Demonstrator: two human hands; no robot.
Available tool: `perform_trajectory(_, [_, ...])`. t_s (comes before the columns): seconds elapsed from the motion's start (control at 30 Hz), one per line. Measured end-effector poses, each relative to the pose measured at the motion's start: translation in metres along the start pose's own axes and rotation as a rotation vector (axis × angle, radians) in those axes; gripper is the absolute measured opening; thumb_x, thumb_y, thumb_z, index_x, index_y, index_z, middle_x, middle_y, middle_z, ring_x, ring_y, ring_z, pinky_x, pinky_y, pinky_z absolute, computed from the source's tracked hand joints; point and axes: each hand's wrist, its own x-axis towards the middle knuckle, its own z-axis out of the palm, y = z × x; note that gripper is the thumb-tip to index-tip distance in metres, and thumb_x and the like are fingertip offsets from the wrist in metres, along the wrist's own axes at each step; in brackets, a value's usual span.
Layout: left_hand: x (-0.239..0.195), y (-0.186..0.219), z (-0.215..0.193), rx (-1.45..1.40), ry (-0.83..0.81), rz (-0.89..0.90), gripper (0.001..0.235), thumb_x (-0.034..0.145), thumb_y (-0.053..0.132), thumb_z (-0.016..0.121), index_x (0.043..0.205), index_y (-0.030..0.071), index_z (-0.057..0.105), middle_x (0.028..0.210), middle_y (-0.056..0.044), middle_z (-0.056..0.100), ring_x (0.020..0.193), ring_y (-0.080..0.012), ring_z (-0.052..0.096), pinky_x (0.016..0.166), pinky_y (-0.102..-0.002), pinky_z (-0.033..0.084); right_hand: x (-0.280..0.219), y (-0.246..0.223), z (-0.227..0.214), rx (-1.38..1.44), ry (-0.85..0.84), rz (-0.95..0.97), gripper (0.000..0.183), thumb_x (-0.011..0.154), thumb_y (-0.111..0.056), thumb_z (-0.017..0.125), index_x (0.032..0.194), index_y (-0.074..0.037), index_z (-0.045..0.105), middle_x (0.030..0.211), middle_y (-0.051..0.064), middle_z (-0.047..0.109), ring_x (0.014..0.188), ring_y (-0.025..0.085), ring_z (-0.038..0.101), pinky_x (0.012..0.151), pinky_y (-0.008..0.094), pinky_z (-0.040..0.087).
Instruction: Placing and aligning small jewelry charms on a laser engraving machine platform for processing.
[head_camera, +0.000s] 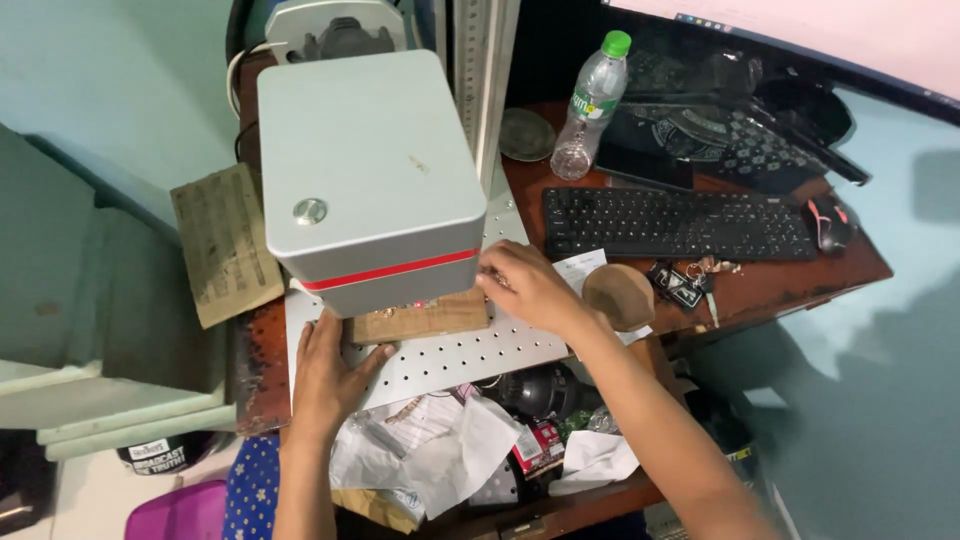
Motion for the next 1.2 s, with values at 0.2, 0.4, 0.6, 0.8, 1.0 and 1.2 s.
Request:
perform_trajectory(0.2, [-0.003, 0.0, -0.004, -0.078, 0.04, 0.076, 0.091, 0.078, 0.036, 0.085, 0.152, 0.001, 0.045, 0.147, -0.026, 0.054, 0.143, -0.0382, 0.044, 0.127, -0.052, 0.012, -0.017, -0.087, -0.05, 0.335, 0.089, -0.169, 0.006, 0.094, -0.008, 0.069, 0.099, -0.01, 0.071, 0.096, 0.004, 0.073, 0.086, 0.024, 0.07, 0.081, 0.035, 0.056])
perform_trajectory(0.4, [0.005, -0.042, 0.018, -0.053, 0.045, 0.06, 0.089, 0.081, 0.046, 0.08, 0.153, 0.006, 0.045, 0.148, -0.023, 0.054, 0.143, -0.0364, 0.045, 0.128, -0.052, 0.012, -0.033, -0.14, -0.071, 0.366, 0.155, -0.369, 0.006, 0.095, -0.015, 0.068, 0.09, -0.014, 0.071, 0.09, -0.001, 0.072, 0.077, 0.019, 0.067, 0.076, 0.035, 0.058])
perform_trajectory(0.6, [-0.002, -0.01, 0.001, -0.061, 0.062, 0.159, 0.073, 0.085, 0.055, 0.065, 0.14, 0.008, 0.054, 0.132, -0.014, 0.065, 0.121, -0.0351, 0.052, 0.099, -0.05, 0.044, -0.026, -0.184, -0.114, 0.34, 0.043, -0.462, 0.008, 0.105, -0.011, 0.053, 0.104, -0.007, 0.06, 0.097, 0.006, 0.065, 0.086, 0.017, 0.063, 0.081, 0.034, 0.05])
perform_trajectory(0.8, [0.001, -0.012, 0.003, -0.065, 0.051, 0.153, 0.077, 0.084, 0.054, 0.066, 0.144, 0.008, 0.05, 0.142, -0.016, 0.059, 0.133, -0.0373, 0.047, 0.105, -0.055, 0.043, -0.028, -0.195, -0.12, 0.287, 0.087, -0.504, 0.01, 0.099, 0.005, 0.057, 0.099, -0.004, 0.061, 0.092, 0.01, 0.063, 0.074, 0.017, 0.057, 0.077, 0.035, 0.049])
perform_trajectory(1.0, [0.0, -0.013, 0.002, -0.067, 0.052, 0.168, 0.074, 0.085, 0.052, 0.067, 0.142, 0.009, 0.051, 0.141, -0.013, 0.061, 0.13, -0.0373, 0.048, 0.105, -0.053, 0.041, -0.03, -0.201, -0.122, 0.296, 0.095, -0.497, 0.007, 0.098, 0.002, 0.06, 0.099, -0.004, 0.062, 0.09, 0.01, 0.065, 0.075, 0.019, 0.059, 0.078, 0.037, 0.05])
perform_trajectory(1.2, [0.0, -0.011, 0.002, -0.081, 0.046, 0.154, 0.076, 0.084, 0.053, 0.067, 0.144, 0.009, 0.05, 0.141, -0.014, 0.06, 0.131, -0.0364, 0.047, 0.105, -0.053, 0.042, -0.029, -0.206, -0.128, 0.26, 0.117, -0.516, 0.009, 0.098, 0.001, 0.056, 0.096, -0.004, 0.063, 0.088, 0.009, 0.066, 0.076, 0.017, 0.062, 0.075, 0.035, 0.051])
